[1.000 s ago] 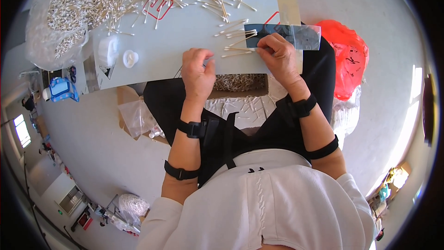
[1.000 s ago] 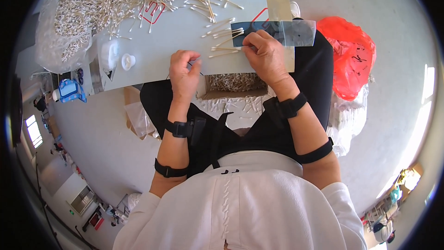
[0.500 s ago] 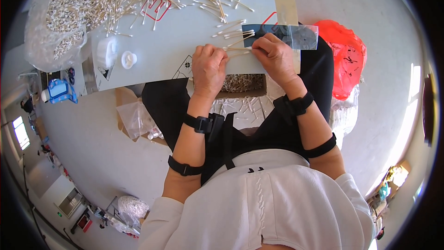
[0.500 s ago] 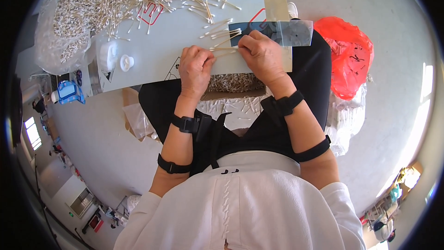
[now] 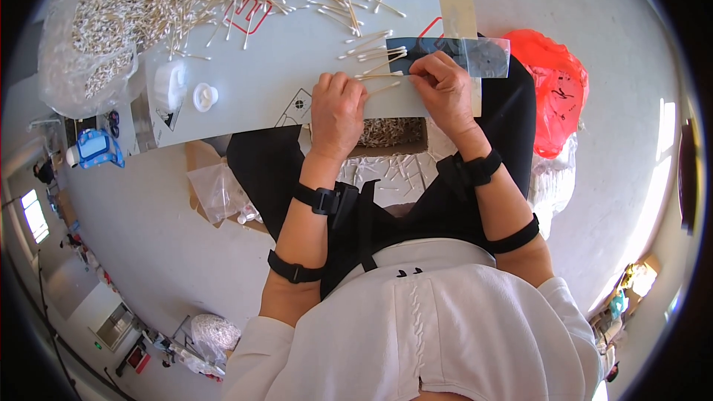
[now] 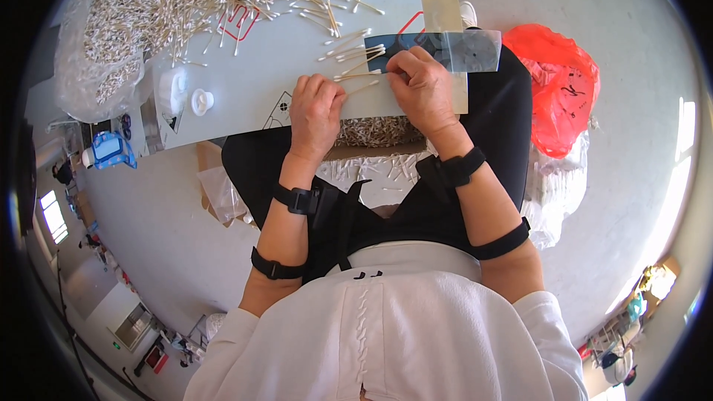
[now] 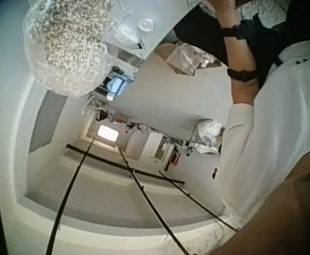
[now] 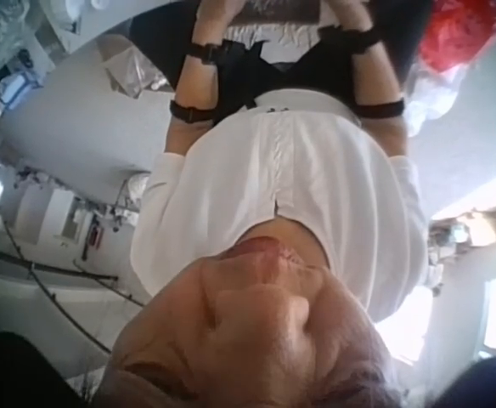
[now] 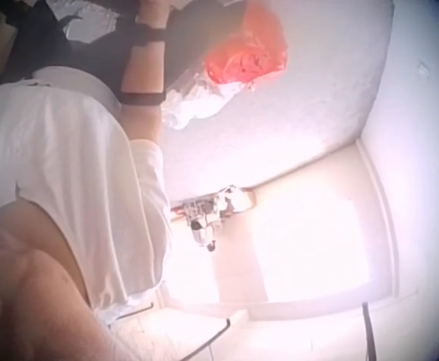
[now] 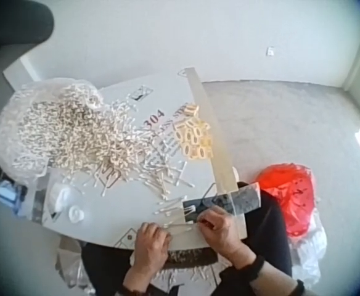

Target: The recorder is sorting cotton swabs and packing them into small plastic containers and plastic bags.

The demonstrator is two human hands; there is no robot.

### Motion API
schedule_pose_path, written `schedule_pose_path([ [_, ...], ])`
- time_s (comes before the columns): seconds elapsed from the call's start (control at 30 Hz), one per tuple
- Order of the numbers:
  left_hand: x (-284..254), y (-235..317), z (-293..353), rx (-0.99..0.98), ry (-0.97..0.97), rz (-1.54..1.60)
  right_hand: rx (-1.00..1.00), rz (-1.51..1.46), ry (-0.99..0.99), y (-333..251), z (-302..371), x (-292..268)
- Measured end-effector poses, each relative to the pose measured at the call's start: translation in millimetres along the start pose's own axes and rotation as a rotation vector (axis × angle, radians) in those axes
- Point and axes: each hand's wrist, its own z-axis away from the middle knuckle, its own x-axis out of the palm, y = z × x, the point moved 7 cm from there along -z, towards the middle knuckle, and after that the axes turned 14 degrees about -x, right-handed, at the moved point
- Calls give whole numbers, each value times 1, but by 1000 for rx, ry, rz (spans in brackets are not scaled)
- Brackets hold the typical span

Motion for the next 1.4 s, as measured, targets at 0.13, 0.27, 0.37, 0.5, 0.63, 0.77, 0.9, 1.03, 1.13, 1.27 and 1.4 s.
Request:
schedule_pose_path([
  [0.13, 1, 2, -2, 10, -2, -3, -6, 13, -35, -2, 3, 2],
  [0.27, 1, 3, -8, 30, 24, 10, -20, 29, 21, -4, 3, 1],
  [0.37, 1, 4, -16, 10, 20, -25, 9, -28, 103, -1, 5, -2],
  [0.5, 5, 21, -14, 42, 57, -137, 47, -104, 177, 3, 6, -5],
  [0.63, 29, 23, -5, -55, -95, -252, 84, -137, 245, 4, 5, -8],
  [0.77, 37, 13, -19, -81, -119, -254, 129, -207, 327, 10, 8, -9],
  [0.9, 32, 7, -32, 36, -116, -302, 63, -345, 364, 12, 3, -7],
  [1.03, 36, 6, -25, 64, -153, -118, -9, -440, 401, 16, -18, 6],
  [1.13, 24, 0, -32, -124, 19, 369, -44, -489, 428, 21, -32, 15],
  [1.27, 31, -17, -39, -355, 180, 943, 3, -515, 332, 20, -40, 30],
  [1.4, 43, -11, -42, -369, 148, 1065, -12, -467, 320, 11, -28, 36],
])
